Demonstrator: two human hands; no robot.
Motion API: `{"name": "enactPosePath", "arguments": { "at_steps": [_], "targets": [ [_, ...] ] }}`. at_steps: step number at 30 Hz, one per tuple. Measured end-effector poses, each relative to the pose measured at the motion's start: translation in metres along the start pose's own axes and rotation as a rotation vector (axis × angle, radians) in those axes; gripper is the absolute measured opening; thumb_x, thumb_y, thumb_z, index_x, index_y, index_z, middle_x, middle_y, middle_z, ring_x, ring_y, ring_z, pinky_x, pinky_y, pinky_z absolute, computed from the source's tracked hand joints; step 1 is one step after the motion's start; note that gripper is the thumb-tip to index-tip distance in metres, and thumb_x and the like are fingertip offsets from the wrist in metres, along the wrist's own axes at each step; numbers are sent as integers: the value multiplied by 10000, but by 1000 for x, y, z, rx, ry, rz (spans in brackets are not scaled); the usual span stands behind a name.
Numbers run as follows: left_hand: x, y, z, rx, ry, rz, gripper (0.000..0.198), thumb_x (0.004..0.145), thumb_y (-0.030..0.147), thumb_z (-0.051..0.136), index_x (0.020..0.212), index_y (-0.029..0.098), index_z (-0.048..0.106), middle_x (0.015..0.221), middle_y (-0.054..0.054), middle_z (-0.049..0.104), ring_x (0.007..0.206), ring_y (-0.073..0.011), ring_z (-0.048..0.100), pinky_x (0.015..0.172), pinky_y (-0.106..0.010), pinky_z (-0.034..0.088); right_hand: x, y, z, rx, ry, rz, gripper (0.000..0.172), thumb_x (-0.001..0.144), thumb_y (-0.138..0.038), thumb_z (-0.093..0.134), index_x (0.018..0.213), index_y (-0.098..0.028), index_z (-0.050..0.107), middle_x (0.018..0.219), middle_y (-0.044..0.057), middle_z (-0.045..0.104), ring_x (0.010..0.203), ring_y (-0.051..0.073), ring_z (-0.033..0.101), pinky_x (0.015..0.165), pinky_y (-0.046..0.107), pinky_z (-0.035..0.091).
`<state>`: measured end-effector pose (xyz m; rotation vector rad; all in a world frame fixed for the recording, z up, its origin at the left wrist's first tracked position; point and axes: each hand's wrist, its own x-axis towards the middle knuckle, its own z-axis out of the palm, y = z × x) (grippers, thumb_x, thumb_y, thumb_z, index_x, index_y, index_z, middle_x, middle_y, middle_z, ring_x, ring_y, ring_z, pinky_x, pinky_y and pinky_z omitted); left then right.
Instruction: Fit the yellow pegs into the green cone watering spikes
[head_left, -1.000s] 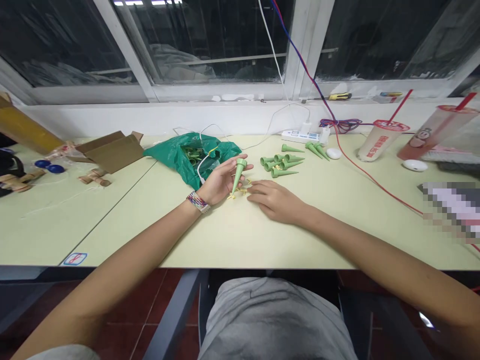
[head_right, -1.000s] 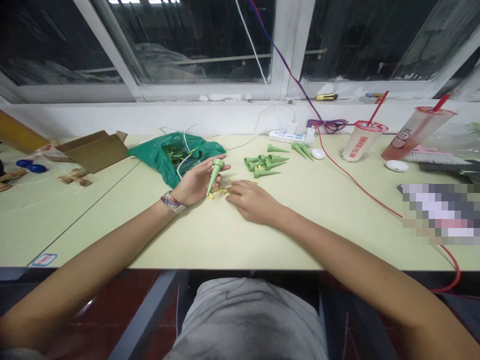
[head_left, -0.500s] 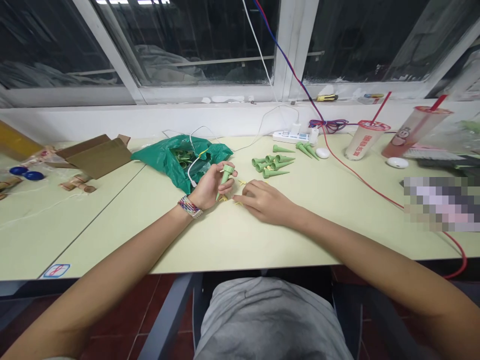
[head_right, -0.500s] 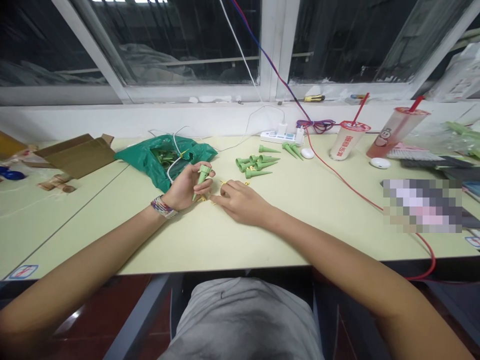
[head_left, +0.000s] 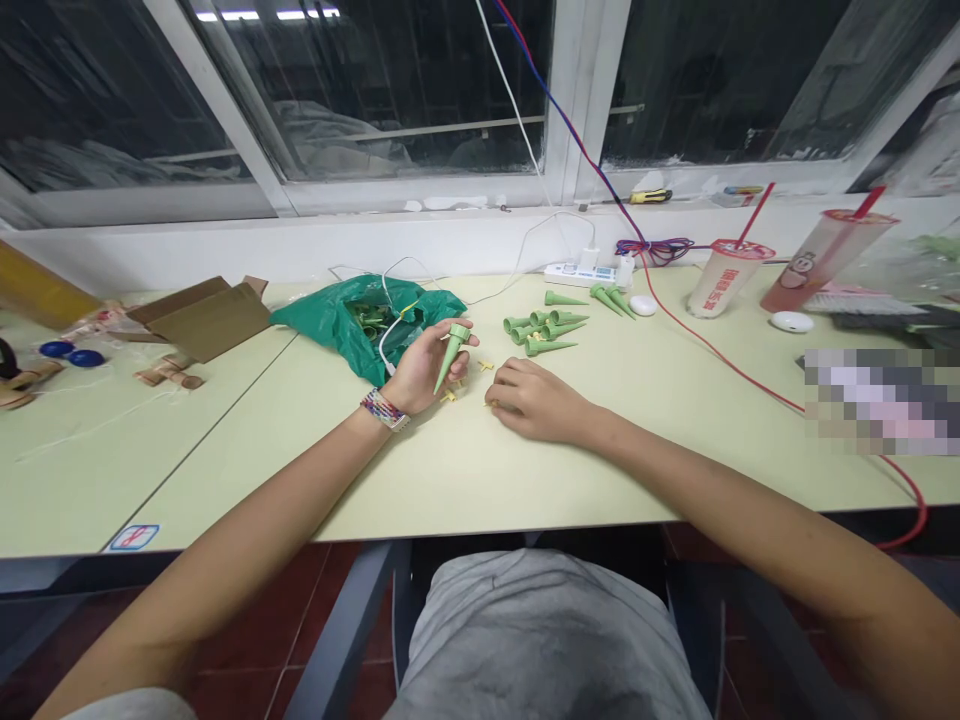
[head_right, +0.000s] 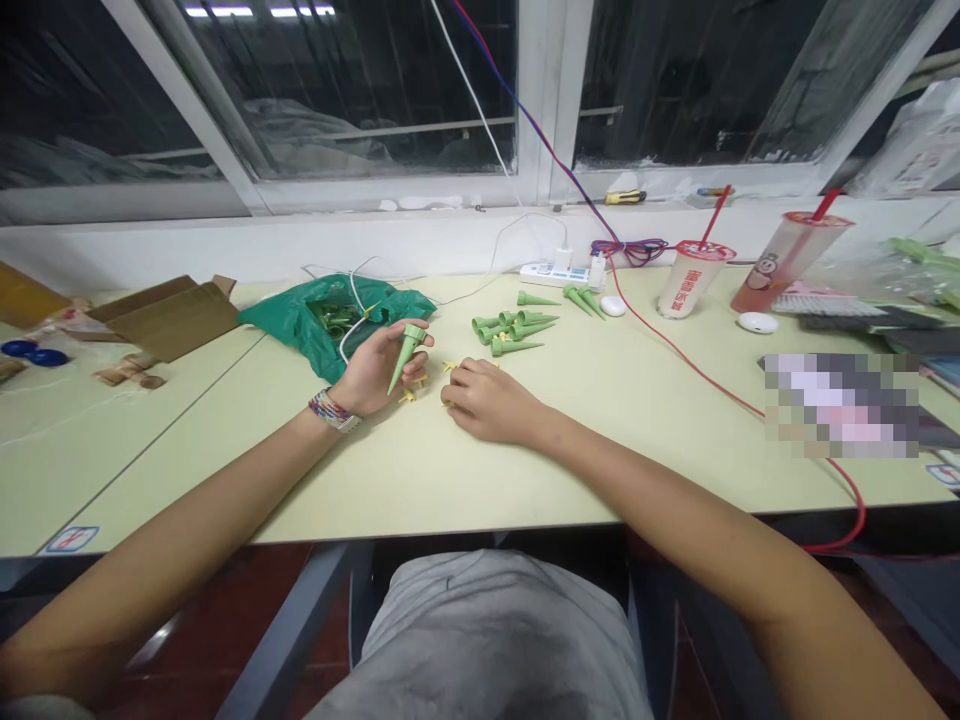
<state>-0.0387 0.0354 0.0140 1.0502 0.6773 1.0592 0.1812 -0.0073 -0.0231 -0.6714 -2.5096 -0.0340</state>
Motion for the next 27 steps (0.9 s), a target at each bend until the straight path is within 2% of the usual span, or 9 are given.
{"name": "enactPosePath", "arguments": {
  "at_steps": [3,8,10,16,19,22,25,27],
  "targets": [
    [5,2,5,20,31,12,263,844,360,665,1048,197,639,868,-16,672,534,-101,512,468,-224,413,-1,5,1,34,14,-16,204,983,-97,506,976,-177,693,957,92,656,975,251,546,908,397,473],
    [19,3,20,-5,111,-9,234,849,344,624,1020,184,628,852,-18,675,534,-104,527,474,-222,432,-3,9,5,37,66,2,365,909,-39,516,1204,-168,688,961,96,640,956,258,532,896,413,480],
    [26,4,26,-31,134,-5,211,852,329,613,1002,181,628,849,-19,676,542,-102,533,479,-218,439,-4,9,4,32,88,7,402,883,-39,528,1217,-179,703,924,87,614,921,256,520,865,409,480],
    [32,3,34,-57,152,22,209,849,329,622,990,175,639,862,-30,679,574,-98,551,488,-199,446,-6,12,-4,54,188,77,271,883,-69,529,1026,-190,724,928,79,575,891,246,516,838,403,467],
    [26,-3,31,-25,150,30,225,834,360,658,957,172,637,819,-22,657,545,-85,510,433,-177,369,-6,16,-10,86,223,170,221,897,-96,524,1025,-200,671,950,77,593,926,258,535,850,410,466],
    [18,-8,30,5,113,23,248,819,377,688,949,170,646,811,-23,664,523,-77,477,410,-172,322,-6,21,-13,203,301,275,146,897,-131,536,994,-204,617,942,62,623,925,245,576,843,398,473],
    [14,-11,31,48,65,43,288,820,383,716,1001,163,680,891,-62,725,566,-94,521,446,-185,373,-5,27,-12,383,405,400,51,877,-197,590,926,-207,598,882,31,638,831,206,605,788,366,493],
    [14,-13,32,81,51,63,315,826,375,735,1045,150,707,947,-94,758,611,-109,560,503,-203,430,-5,31,-9,554,456,509,79,851,-258,646,899,-208,607,833,12,642,782,189,617,743,344,513]
  ]
}}
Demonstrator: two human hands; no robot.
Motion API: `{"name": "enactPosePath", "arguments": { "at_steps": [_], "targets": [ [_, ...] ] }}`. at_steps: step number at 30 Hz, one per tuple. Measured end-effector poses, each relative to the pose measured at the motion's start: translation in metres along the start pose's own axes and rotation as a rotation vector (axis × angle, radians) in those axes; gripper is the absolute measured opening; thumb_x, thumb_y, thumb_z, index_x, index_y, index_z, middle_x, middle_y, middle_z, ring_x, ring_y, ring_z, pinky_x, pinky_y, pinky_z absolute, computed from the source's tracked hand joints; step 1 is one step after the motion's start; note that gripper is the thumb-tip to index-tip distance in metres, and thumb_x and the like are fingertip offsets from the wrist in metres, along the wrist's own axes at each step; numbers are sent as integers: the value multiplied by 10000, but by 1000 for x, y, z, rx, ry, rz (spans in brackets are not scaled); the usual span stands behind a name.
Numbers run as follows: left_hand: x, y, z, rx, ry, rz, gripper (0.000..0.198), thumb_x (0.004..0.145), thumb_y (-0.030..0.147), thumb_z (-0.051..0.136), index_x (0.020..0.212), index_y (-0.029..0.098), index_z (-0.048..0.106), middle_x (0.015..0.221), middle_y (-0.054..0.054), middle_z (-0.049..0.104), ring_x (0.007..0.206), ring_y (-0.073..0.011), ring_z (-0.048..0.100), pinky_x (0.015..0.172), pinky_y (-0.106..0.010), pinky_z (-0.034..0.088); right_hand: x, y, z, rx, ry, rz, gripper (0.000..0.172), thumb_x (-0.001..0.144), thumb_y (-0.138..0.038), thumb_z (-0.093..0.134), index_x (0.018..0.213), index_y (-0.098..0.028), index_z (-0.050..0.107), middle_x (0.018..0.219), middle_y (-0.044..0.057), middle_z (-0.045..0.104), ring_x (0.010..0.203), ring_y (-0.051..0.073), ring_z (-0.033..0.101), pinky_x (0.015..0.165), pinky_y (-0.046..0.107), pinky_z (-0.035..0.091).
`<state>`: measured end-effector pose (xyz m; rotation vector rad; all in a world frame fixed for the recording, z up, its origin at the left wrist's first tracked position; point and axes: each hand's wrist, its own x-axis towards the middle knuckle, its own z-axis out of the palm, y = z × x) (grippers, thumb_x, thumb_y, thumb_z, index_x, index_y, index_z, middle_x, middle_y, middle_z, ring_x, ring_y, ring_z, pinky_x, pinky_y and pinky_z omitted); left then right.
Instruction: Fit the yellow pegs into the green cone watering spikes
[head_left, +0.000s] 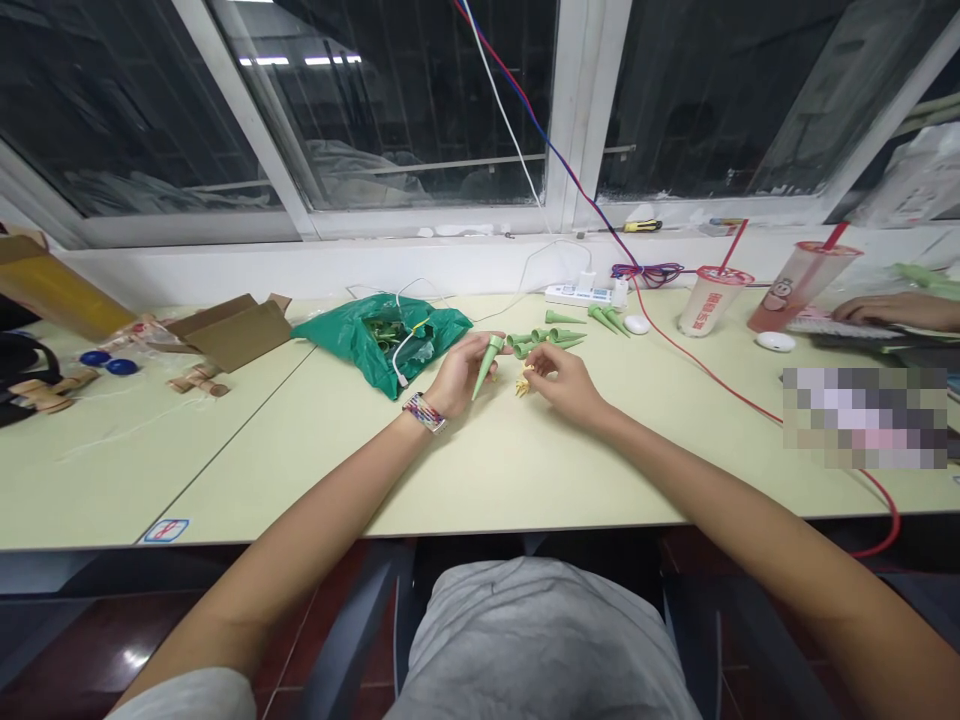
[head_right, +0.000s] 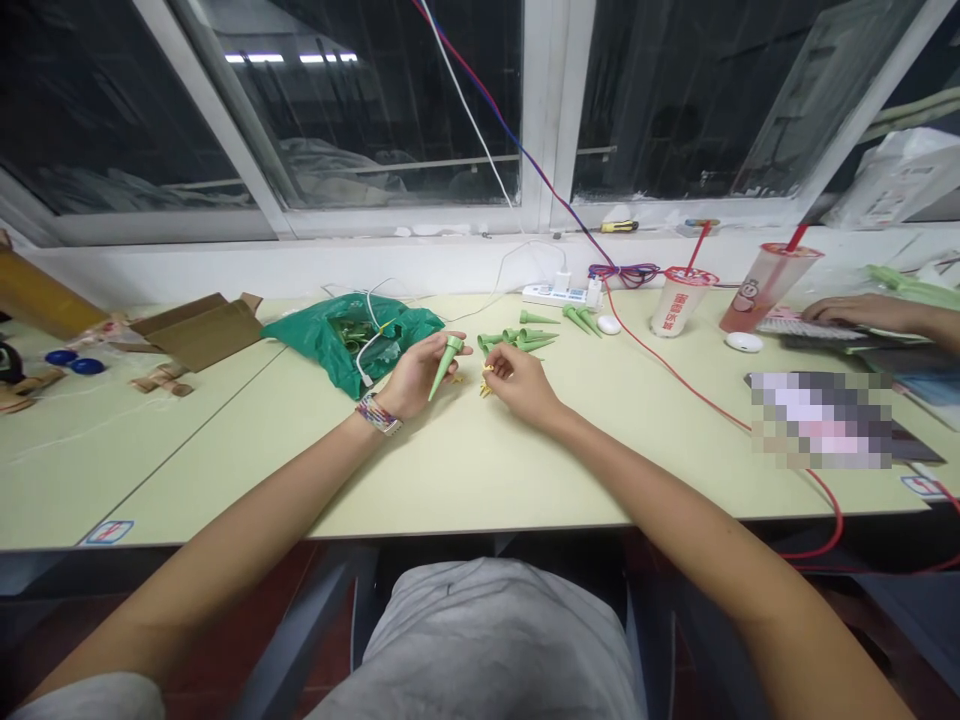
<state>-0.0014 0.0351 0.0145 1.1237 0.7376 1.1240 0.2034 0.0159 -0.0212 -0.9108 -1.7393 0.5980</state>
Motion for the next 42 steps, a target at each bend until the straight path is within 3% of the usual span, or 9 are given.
{"name": "enactPosePath", "arguments": {
  "at_steps": [4,9,16,27,31,36,42],
  "targets": [
    [-1,-6,0,43,-12,27,315,834,349,762,1072,143,747,1002,-125,791,712,-147,632,652,-246,509,2,5,4,305,40,203,265,769,-402,793,858,-205,640,793,4,656,748,181,650,676,325,555],
    [-5,-12,3,64,-61,34,313,833,380,790,1065,171,764,1131,-129,790,887,-204,712,799,-303,539,1,0,9,448,46,261,383,716,-499,879,829,-194,678,778,23,721,706,174,673,666,323,571],
    [-7,-12,6,48,-83,50,309,855,381,778,1088,179,746,1212,-142,777,945,-222,712,777,-308,537,-2,-5,9,401,83,235,350,804,-521,825,797,-200,684,774,40,735,692,176,658,624,301,525],
    [-7,-16,7,-72,-95,24,217,875,306,748,1033,164,702,1118,-141,783,917,-227,731,769,-321,558,-3,-7,10,298,110,216,379,865,-545,761,747,-206,641,716,27,702,621,167,609,609,301,481],
    [-8,-17,10,-116,-99,19,173,898,279,720,1023,168,678,1115,-143,784,972,-249,740,833,-362,578,-3,-6,9,292,104,223,391,862,-562,760,747,-210,634,705,23,693,611,172,620,610,306,495],
    [-10,-20,19,-230,-64,42,80,860,192,697,885,167,625,1130,-151,780,1054,-271,733,917,-402,576,-6,-11,9,201,82,164,369,899,-537,718,756,-208,631,707,17,679,617,165,595,593,296,465],
    [-12,-20,25,-368,0,-41,80,797,134,620,790,182,556,1154,-141,775,1042,-271,737,935,-435,582,-8,-14,8,77,11,91,321,955,-479,655,780,-211,627,670,7,656,602,163,567,590,301,438]
  ]
}}
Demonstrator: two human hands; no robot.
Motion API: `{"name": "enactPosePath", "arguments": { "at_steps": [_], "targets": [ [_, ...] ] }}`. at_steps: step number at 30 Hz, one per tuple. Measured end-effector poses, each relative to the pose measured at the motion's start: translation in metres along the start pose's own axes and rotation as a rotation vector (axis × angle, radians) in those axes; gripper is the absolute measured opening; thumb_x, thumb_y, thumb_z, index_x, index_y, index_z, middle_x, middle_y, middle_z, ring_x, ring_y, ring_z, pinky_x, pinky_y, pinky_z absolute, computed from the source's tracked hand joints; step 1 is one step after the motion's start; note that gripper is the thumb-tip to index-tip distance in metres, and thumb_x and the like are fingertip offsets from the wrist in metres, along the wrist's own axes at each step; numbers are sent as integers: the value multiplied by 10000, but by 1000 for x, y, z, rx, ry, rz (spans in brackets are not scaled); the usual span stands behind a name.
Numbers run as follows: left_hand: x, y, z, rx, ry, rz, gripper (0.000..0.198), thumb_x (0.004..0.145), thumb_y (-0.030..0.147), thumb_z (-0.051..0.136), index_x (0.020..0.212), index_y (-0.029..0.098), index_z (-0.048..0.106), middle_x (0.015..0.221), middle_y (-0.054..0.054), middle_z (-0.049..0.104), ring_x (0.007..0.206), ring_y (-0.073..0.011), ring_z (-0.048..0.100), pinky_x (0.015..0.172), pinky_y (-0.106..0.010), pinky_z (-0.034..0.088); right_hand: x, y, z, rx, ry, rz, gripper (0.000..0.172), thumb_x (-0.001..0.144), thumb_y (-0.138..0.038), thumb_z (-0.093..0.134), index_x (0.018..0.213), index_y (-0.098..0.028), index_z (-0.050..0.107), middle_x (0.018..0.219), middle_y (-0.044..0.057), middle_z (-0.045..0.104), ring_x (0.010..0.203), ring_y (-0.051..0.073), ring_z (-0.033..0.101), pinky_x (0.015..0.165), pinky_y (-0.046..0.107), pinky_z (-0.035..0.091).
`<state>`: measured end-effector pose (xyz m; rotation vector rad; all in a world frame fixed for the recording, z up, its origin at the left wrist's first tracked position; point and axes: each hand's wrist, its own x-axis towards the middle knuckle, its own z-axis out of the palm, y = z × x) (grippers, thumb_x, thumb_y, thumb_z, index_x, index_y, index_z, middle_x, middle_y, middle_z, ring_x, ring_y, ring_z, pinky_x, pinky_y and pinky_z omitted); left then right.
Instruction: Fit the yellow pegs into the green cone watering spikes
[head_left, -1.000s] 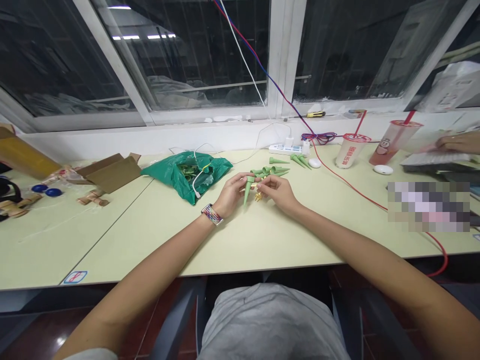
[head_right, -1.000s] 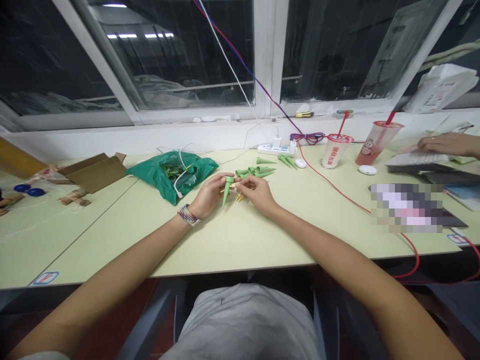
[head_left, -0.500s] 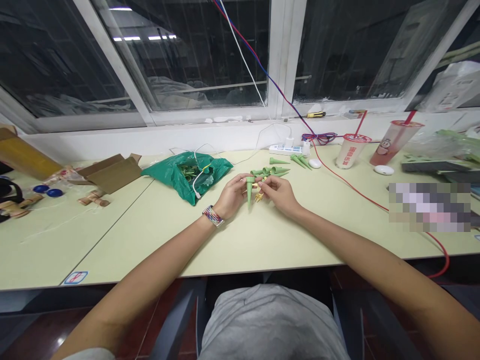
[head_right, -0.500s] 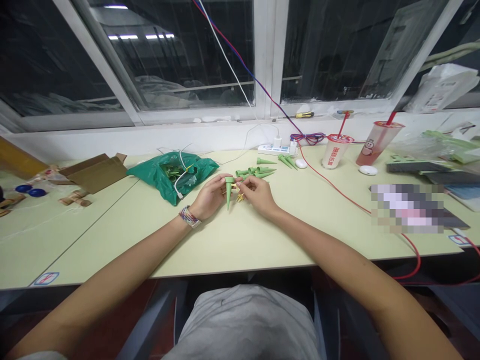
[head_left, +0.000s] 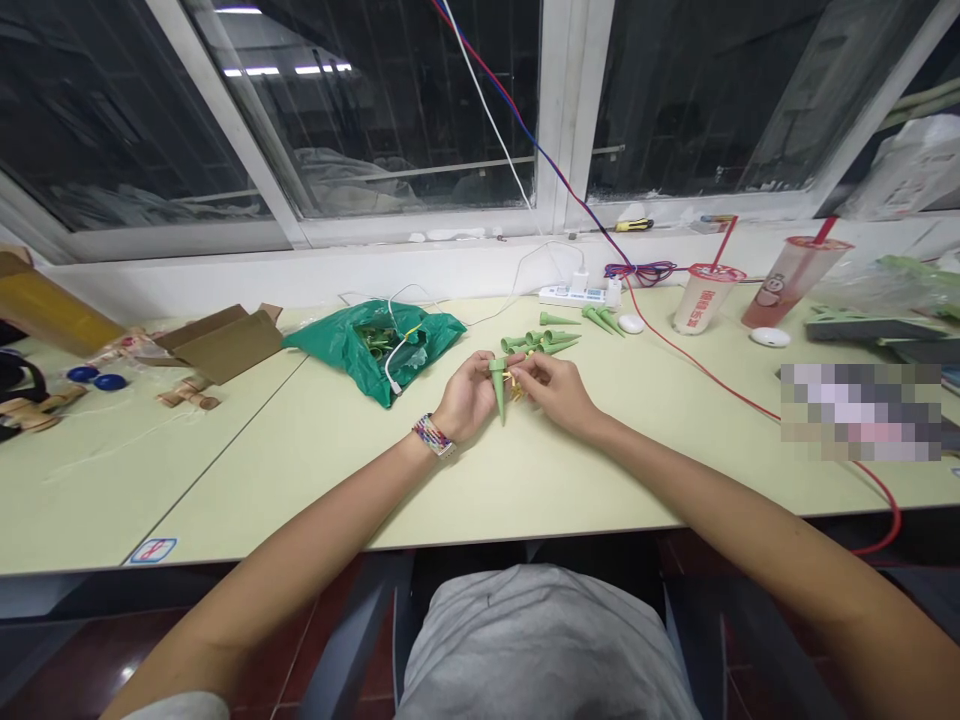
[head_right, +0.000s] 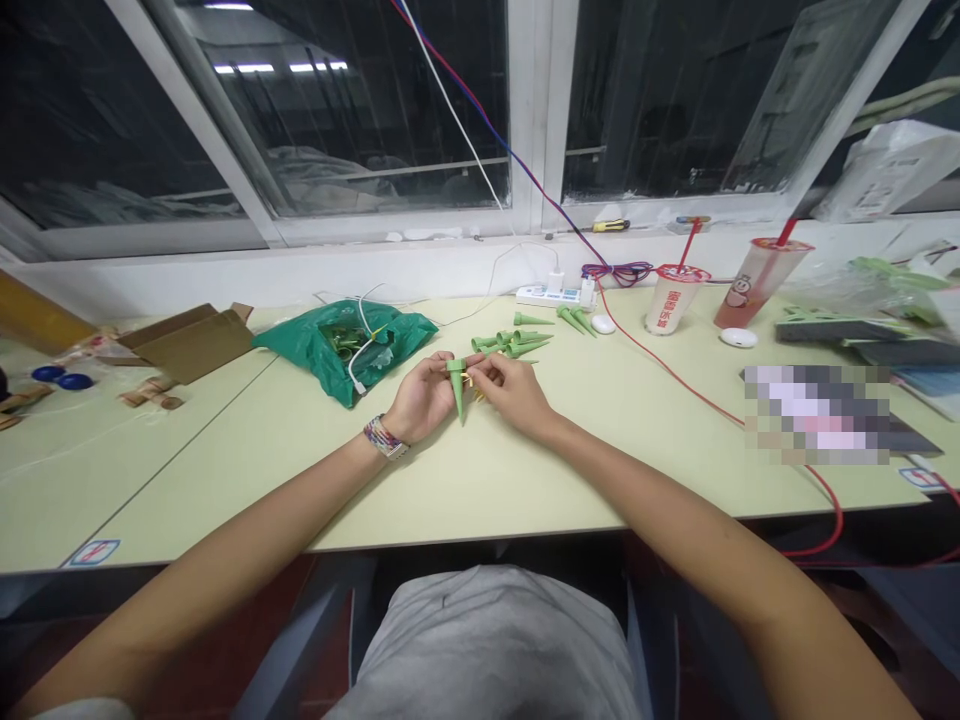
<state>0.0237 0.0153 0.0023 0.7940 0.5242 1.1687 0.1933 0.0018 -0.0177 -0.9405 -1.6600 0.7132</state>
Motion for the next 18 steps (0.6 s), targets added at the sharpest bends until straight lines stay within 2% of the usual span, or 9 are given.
{"name": "enactPosePath", "arguments": {
  "at_steps": [3,8,14,18],
  "targets": [
    [-1,0,2,2,2,4,44,847,174,610,888,173,624,1173,-148,775,1068,-278,736,954,-444,577,0,-1,0,-20,-13,-12,307,963,-474,649,803,-212,638,693,12,676,602,167,584,592,307,446],
    [-5,-1,7,36,-71,-6,231,948,241,587,1105,123,706,1273,-171,749,1155,-296,710,1016,-453,554,0,-1,1,-44,-36,-33,276,992,-425,613,829,-207,658,704,14,690,577,170,614,590,310,453],
    [-9,1,11,-92,-99,-81,383,1000,344,531,1228,68,667,1333,-240,704,1175,-357,696,982,-527,572,-1,-3,0,-122,-44,-130,301,1017,-365,584,763,-207,611,652,7,661,586,171,607,619,312,454],
    [-10,4,12,-129,-107,-109,400,1035,366,467,1258,79,634,1338,-240,696,1164,-353,701,931,-523,594,-1,-7,-1,-114,-31,-151,271,1010,-337,597,778,-206,647,695,16,681,607,177,632,641,320,478]
  ]
}}
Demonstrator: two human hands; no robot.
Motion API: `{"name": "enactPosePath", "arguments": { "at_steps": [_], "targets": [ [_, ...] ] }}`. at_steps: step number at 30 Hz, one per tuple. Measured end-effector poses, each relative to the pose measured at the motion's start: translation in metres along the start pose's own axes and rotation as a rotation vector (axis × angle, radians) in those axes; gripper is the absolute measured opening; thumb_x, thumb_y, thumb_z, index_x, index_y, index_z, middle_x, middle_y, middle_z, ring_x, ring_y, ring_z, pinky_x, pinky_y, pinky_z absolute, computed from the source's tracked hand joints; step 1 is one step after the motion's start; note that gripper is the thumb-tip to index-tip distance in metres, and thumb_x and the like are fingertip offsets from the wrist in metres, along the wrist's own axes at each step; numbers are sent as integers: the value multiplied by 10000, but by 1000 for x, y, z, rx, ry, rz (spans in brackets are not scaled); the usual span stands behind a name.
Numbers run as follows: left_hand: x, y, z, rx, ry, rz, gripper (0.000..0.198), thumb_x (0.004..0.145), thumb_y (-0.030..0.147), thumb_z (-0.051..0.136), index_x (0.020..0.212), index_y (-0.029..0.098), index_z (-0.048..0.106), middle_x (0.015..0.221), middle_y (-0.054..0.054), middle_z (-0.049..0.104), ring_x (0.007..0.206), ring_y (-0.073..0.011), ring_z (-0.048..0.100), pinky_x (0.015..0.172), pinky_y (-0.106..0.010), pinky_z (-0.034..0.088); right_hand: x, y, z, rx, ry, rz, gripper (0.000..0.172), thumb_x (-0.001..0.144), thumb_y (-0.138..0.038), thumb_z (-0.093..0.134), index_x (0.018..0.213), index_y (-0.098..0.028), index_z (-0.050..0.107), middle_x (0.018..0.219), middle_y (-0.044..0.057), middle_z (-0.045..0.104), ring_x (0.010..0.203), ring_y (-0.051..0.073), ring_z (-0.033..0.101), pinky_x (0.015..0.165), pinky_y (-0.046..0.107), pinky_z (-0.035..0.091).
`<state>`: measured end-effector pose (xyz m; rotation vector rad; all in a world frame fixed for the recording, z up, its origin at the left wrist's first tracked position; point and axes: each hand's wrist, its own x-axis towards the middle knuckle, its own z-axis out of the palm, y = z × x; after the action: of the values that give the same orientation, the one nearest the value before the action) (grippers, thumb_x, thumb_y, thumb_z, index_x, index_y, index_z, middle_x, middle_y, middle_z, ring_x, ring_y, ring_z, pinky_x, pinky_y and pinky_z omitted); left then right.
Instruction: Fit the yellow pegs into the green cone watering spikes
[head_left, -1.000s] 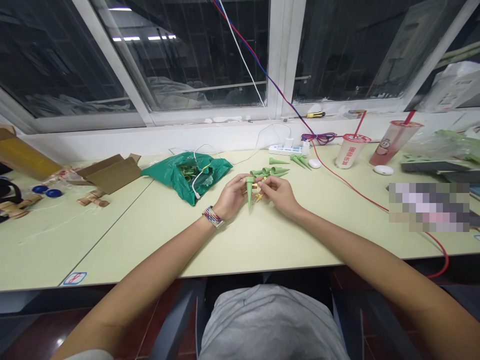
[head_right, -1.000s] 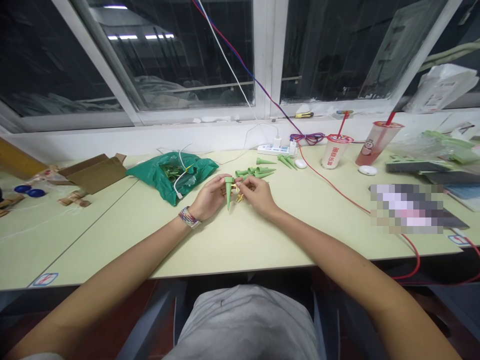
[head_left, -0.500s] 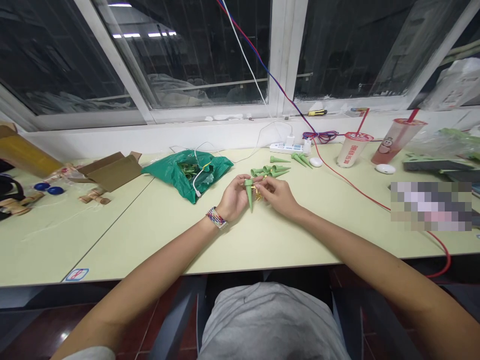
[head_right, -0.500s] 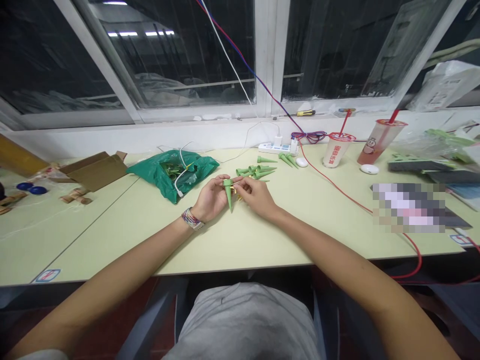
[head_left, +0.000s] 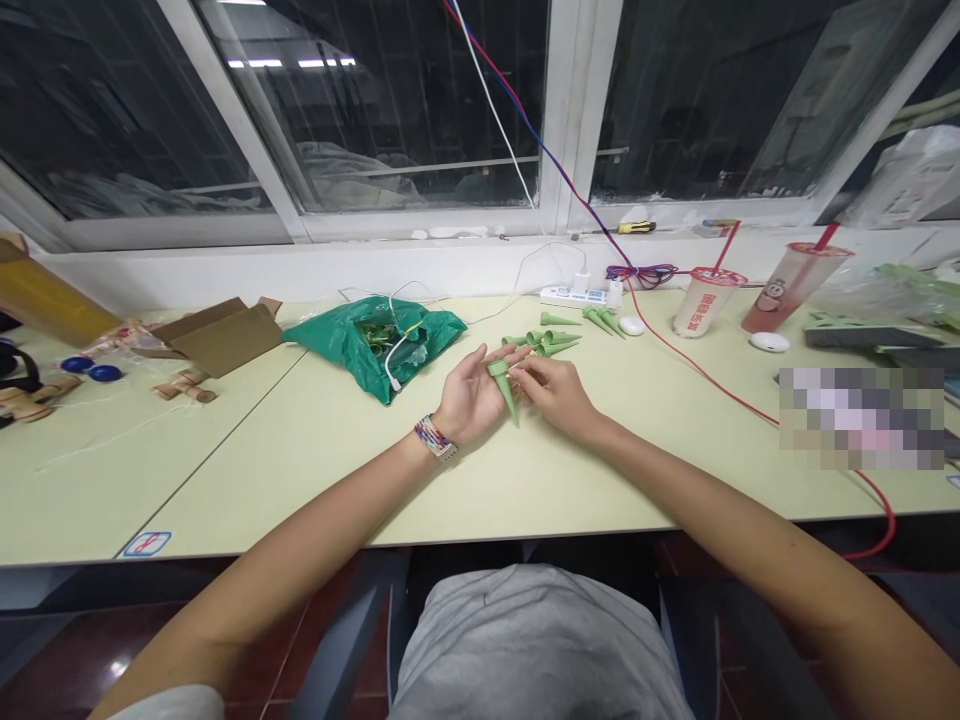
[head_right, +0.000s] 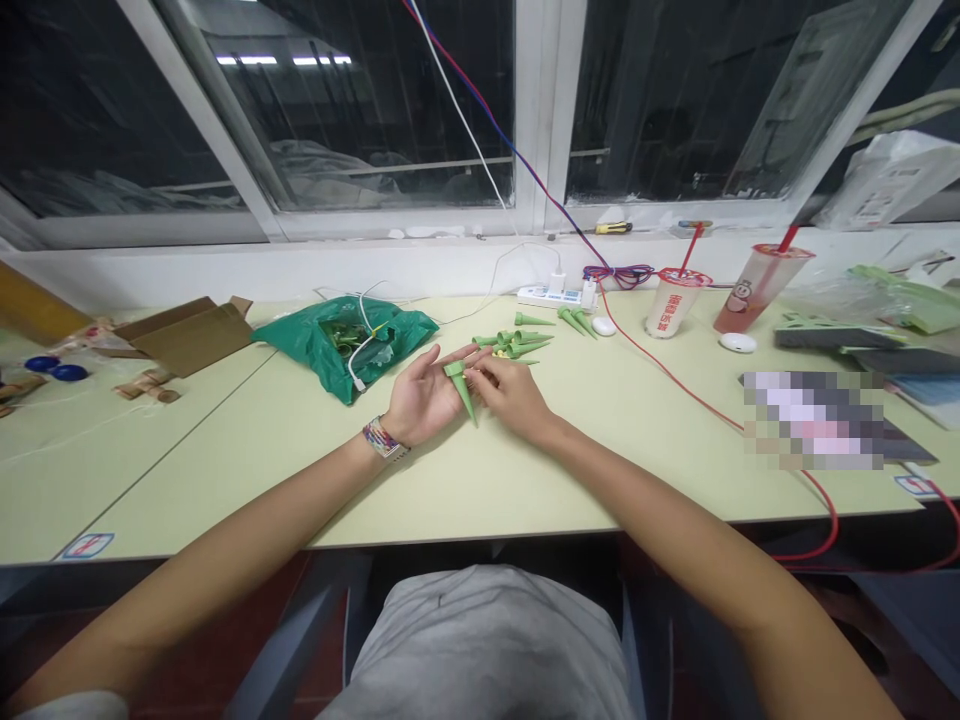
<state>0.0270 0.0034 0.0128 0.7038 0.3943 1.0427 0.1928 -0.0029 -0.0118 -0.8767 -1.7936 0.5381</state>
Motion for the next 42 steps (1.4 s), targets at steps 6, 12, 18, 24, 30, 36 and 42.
{"name": "enactPosePath", "arguments": {
  "at_steps": [6,12,18,24,30,36,42],
  "targets": [
    [-1,1,4,-24,8,-13,347,1050,340,436,1217,97,619,1291,-233,709,1125,-343,710,854,-504,617,1,-1,0,41,-14,7,266,1011,-326,600,778,-209,655,706,11,696,589,178,660,665,330,515],
    [-2,2,8,-28,-9,-16,351,1081,334,373,1185,104,617,1267,-221,714,1070,-317,727,808,-480,629,1,-4,1,39,-6,7,288,1016,-319,596,752,-213,640,643,-4,673,566,176,659,659,323,524],
    [0,4,4,-37,-45,-78,367,1071,364,388,1179,106,626,1279,-230,710,1074,-340,727,834,-523,620,0,-7,0,0,4,-18,294,1028,-336,572,765,-220,632,614,-5,659,594,186,661,707,332,535],
    [3,2,-2,-10,-43,-118,307,998,343,520,1168,132,665,1282,-204,722,1165,-363,702,968,-565,582,-1,-6,2,-132,-14,-67,312,1056,-396,517,840,-219,656,721,35,694,702,208,645,748,346,503],
    [5,0,-3,92,-18,-6,291,947,175,614,1224,120,683,1305,-165,727,1268,-305,669,1126,-463,507,1,-5,3,-137,-63,-64,385,1093,-422,416,786,-224,537,753,27,626,712,193,575,698,328,423],
    [5,-3,-8,167,-17,37,260,954,187,635,1192,112,709,1294,-176,744,1338,-311,627,1183,-472,445,1,1,-5,-102,-202,-14,338,1086,-382,401,807,-222,505,781,16,599,725,189,547,685,318,388],
    [3,-5,-7,197,-6,55,221,978,195,633,1162,113,725,1339,-176,727,1354,-298,616,1191,-437,435,-1,4,-6,-141,-249,-62,304,1104,-374,346,863,-238,471,830,37,607,747,217,547,700,342,400]
  ]
}}
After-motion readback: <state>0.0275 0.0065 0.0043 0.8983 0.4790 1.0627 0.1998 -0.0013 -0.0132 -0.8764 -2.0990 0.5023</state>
